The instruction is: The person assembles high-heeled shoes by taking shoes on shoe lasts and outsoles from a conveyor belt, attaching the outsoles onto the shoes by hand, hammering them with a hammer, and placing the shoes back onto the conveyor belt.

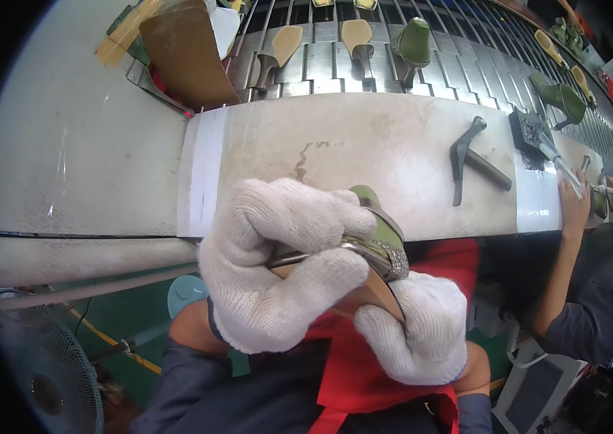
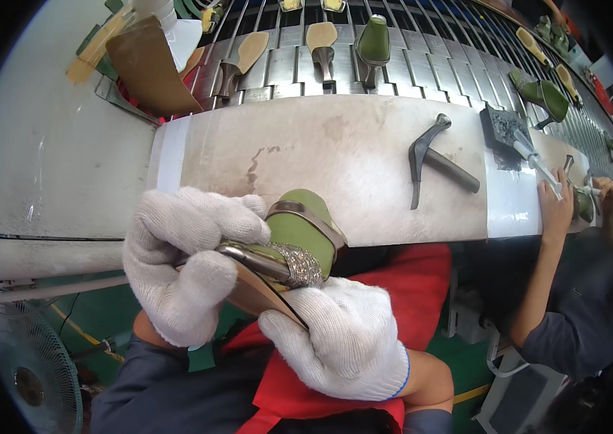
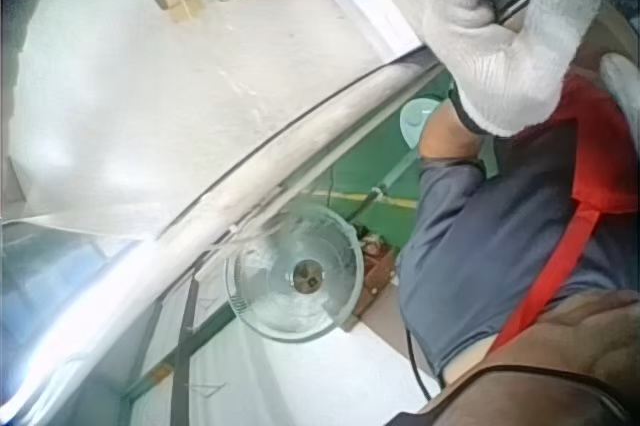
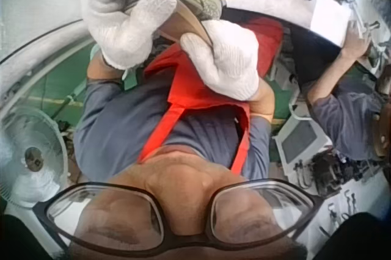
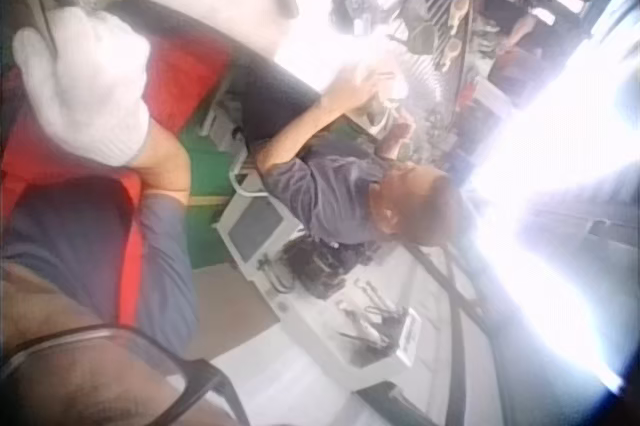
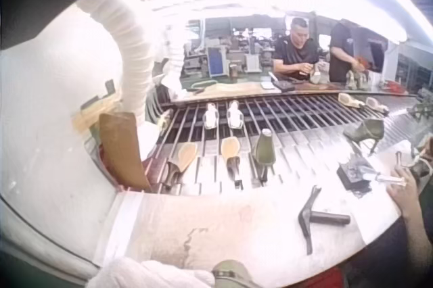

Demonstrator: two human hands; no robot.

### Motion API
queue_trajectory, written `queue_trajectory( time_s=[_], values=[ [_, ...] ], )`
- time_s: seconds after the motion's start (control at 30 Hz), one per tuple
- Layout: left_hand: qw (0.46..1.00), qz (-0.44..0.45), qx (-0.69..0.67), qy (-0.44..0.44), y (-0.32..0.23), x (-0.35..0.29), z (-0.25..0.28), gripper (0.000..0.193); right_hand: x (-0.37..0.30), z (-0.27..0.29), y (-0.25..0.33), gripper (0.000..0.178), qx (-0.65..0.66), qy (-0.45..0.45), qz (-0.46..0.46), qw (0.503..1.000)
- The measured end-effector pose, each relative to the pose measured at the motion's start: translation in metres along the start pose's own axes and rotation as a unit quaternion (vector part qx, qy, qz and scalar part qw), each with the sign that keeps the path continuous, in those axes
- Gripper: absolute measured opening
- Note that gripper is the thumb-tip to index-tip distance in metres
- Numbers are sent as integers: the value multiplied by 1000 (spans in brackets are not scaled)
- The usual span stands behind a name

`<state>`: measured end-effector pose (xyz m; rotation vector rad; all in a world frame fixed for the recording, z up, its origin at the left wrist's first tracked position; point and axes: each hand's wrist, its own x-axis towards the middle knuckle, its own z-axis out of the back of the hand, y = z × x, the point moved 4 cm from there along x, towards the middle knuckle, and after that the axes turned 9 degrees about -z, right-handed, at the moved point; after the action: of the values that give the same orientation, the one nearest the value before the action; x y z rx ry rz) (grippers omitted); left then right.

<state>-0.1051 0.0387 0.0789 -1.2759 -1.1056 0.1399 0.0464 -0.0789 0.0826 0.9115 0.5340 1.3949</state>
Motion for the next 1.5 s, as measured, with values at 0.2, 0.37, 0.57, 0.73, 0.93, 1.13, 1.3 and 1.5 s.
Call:
queue_trajectory(
  time_s=[0.2, 0.37, 0.57, 0.73, 0.93, 1.13, 1.3, 1.5],
  values=[
    [983, -40, 174, 47, 14, -6, 13, 36, 14, 1, 2, 21, -31, 41, 8, 999],
    [972, -105, 206, -39, 72, -52, 20, 26, 47, -12, -49, 18, -269, 35, 21, 962],
    [964, 239, 116, -17, 88, -58, 54, 18, 41, -16, -80, 11, -354, -36, 109, 928],
    [942, 304, 101, 98, 98, -26, 63, 17, 43, -18, -87, 15, -301, -16, 89, 949],
    [904, 346, 140, 208, 97, 5, 69, 17, 48, -18, -83, 14, -335, 0, 120, 934],
    [854, 277, 291, 331, 83, 33, 56, 20, 52, -15, -84, 22, -315, 18, 106, 943],
    [788, 103, 444, 413, 73, 41, 34, 21, 54, -18, -80, 24, -328, 35, 109, 938],
    [894, 169, 310, 274, 84, 14, 60, 11, 57, -16, -83, 28, -323, 14, 105, 940]
  ],
)
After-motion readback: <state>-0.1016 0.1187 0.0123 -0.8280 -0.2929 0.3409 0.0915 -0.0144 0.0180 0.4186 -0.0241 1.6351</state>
